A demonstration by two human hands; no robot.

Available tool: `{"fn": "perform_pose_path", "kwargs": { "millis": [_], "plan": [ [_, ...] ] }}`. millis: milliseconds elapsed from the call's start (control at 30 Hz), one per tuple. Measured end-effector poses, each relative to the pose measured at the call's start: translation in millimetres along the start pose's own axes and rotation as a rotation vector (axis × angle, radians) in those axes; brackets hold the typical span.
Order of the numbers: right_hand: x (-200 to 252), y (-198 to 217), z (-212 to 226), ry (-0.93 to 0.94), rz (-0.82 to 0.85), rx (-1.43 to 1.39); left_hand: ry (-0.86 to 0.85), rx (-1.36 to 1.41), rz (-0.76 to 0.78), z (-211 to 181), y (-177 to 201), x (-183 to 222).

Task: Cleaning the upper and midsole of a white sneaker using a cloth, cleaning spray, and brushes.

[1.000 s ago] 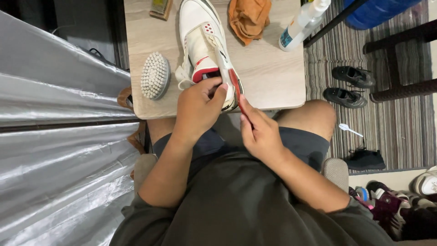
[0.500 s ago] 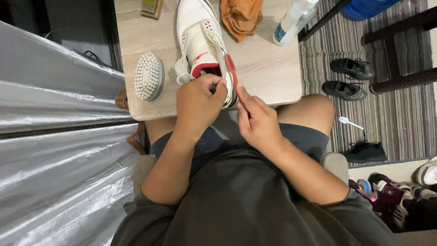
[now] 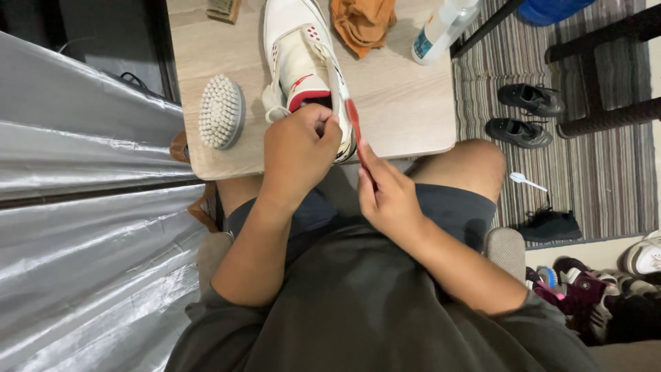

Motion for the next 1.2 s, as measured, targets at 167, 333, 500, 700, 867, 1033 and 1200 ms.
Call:
{"fn": "perform_pose_path", "kwargs": {
  "millis": [167,333,500,700,867,1033,1200],
  "plan": [
    [-11.4,-8.6,-0.5,0.042,-0.013,-0.004,0.025,0.018,0.006,-1.3,1.9,2.1],
    [19.9,0.2,-5.1,0.014,0.027,0.010,0.025,0.022,0.008,2.4,1.8,0.9],
    [28.4,6.5,-7.3,-0.009,0.018,0.008,0.002,0.009,0.022,2.3,-1.7,0.1],
    [3.8,-17.2,-37.1,0.073,-0.052,0.022,-0.097,-0.009,-0.007,2.3,-13.0,-2.8],
    [26.0,-4.5,-29.5,0.016,-0.036,-0.002,-0.076,0.002,-0.046,6.3,-18.9,-5.6],
    [56.4,4.6,-34.9,-0.067,-0.021,-0.054,-0.112,-0.004,-0.064,5.9,-22.2,-5.9],
    [17.9,0.6,-37.1,-0.028,-0.052,-0.069,-0.138,-0.030,-0.046,0.3,-22.8,-7.3]
  ]
}}
Point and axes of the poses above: each hand's wrist, its own x-axis away from the middle knuckle, its own y-axis out of the back of the hand, z = x × y, the point moved 5 cm from there along -x, towards the middle knuckle, and after that the axes turned 11 degrees about -z, right-handed, at the moved point
